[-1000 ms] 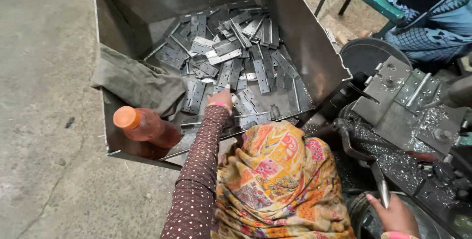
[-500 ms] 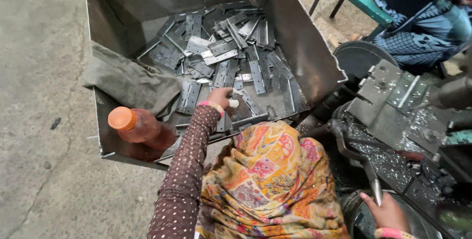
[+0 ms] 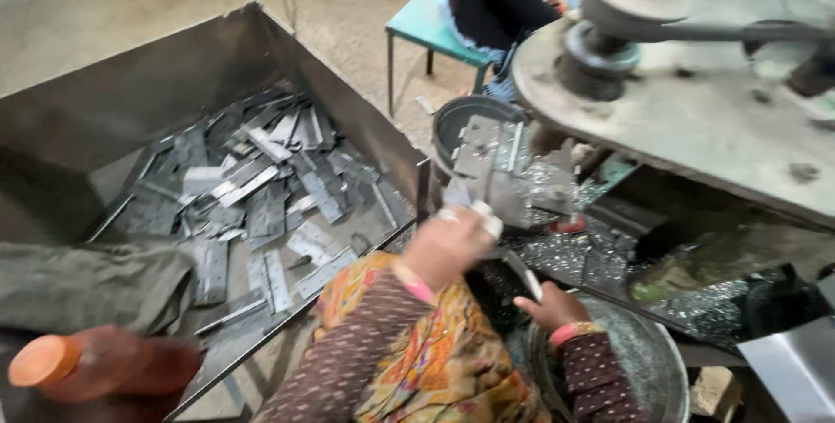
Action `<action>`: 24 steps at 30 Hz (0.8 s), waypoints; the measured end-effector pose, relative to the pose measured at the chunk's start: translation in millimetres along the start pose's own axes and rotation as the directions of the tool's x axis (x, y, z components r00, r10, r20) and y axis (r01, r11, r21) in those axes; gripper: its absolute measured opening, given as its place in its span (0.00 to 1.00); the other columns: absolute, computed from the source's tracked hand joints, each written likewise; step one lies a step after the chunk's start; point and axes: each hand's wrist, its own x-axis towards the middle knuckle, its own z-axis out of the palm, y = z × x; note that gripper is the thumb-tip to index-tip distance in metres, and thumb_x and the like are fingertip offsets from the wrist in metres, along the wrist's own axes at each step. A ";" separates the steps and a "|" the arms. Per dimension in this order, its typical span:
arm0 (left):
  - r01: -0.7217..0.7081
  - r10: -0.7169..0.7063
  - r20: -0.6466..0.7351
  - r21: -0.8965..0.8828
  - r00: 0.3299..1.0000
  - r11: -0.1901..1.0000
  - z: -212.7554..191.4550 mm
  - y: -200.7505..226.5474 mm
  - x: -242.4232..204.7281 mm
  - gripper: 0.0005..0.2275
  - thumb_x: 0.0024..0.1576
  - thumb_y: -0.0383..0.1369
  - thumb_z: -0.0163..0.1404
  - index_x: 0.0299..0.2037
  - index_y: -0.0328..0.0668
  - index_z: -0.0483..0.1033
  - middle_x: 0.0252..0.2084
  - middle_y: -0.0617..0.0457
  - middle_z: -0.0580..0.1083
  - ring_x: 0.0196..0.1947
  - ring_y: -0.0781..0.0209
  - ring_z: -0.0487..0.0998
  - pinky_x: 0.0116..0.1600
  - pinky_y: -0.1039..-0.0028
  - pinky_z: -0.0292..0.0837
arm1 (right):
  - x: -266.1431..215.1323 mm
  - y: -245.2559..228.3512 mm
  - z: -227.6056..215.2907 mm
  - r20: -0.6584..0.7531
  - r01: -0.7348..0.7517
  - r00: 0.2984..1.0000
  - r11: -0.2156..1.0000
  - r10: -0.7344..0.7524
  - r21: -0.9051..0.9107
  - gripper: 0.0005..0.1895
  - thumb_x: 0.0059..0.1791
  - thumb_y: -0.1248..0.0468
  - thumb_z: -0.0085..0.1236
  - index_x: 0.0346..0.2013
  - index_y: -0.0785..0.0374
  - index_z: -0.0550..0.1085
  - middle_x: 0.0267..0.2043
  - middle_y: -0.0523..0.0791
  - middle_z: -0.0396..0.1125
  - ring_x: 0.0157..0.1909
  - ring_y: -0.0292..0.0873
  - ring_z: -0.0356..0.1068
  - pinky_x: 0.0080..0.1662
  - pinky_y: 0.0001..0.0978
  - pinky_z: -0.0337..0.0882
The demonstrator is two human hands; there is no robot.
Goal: The person sits on the floor and repeatedly picks up metal brackets from a bin, places them into a press machine, and operates the lever to process them. The processed brackets are then returned to the bin.
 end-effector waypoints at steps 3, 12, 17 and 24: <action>-0.129 0.125 0.060 0.076 0.990 0.989 67.9 18.5 14.1 0.14 0.55 0.31 0.50 0.51 0.41 0.75 0.53 0.45 0.74 0.51 0.49 0.77 0.54 0.63 0.75 | -9.3 -3.0 -0.1 -0.043 0.042 0.998 0.999 -0.041 0.021 0.37 0.43 0.32 0.58 0.42 0.64 0.72 0.40 0.58 0.75 0.47 0.64 0.74 0.48 0.53 0.72; 0.414 -0.427 0.236 0.105 0.873 0.904 145.1 13.5 20.5 0.17 0.55 0.37 0.50 0.49 0.34 0.77 0.62 0.40 0.67 0.66 0.40 0.65 0.68 0.40 0.49 | 0.4 -3.1 5.9 -0.029 0.066 0.997 0.998 -0.065 0.008 0.38 0.41 0.35 0.64 0.46 0.66 0.70 0.43 0.59 0.74 0.48 0.64 0.74 0.50 0.52 0.74; 0.477 -0.519 0.324 0.207 0.791 0.854 153.4 14.0 35.7 0.12 0.58 0.31 0.47 0.47 0.34 0.79 0.68 0.38 0.64 0.71 0.44 0.61 0.76 0.42 0.41 | 3.1 -10.7 -7.1 0.007 0.021 1.000 0.999 -0.021 -0.043 0.38 0.42 0.34 0.64 0.45 0.65 0.71 0.43 0.58 0.74 0.47 0.62 0.75 0.50 0.50 0.74; 0.423 -0.476 0.356 0.220 0.804 0.879 135.3 4.4 37.1 0.11 0.57 0.30 0.46 0.42 0.36 0.81 0.66 0.39 0.66 0.71 0.43 0.61 0.76 0.46 0.41 | -34.9 0.9 66.7 -0.090 -0.045 0.994 0.995 0.054 0.091 0.27 0.49 0.43 0.58 0.47 0.62 0.69 0.38 0.58 0.75 0.43 0.63 0.76 0.45 0.54 0.75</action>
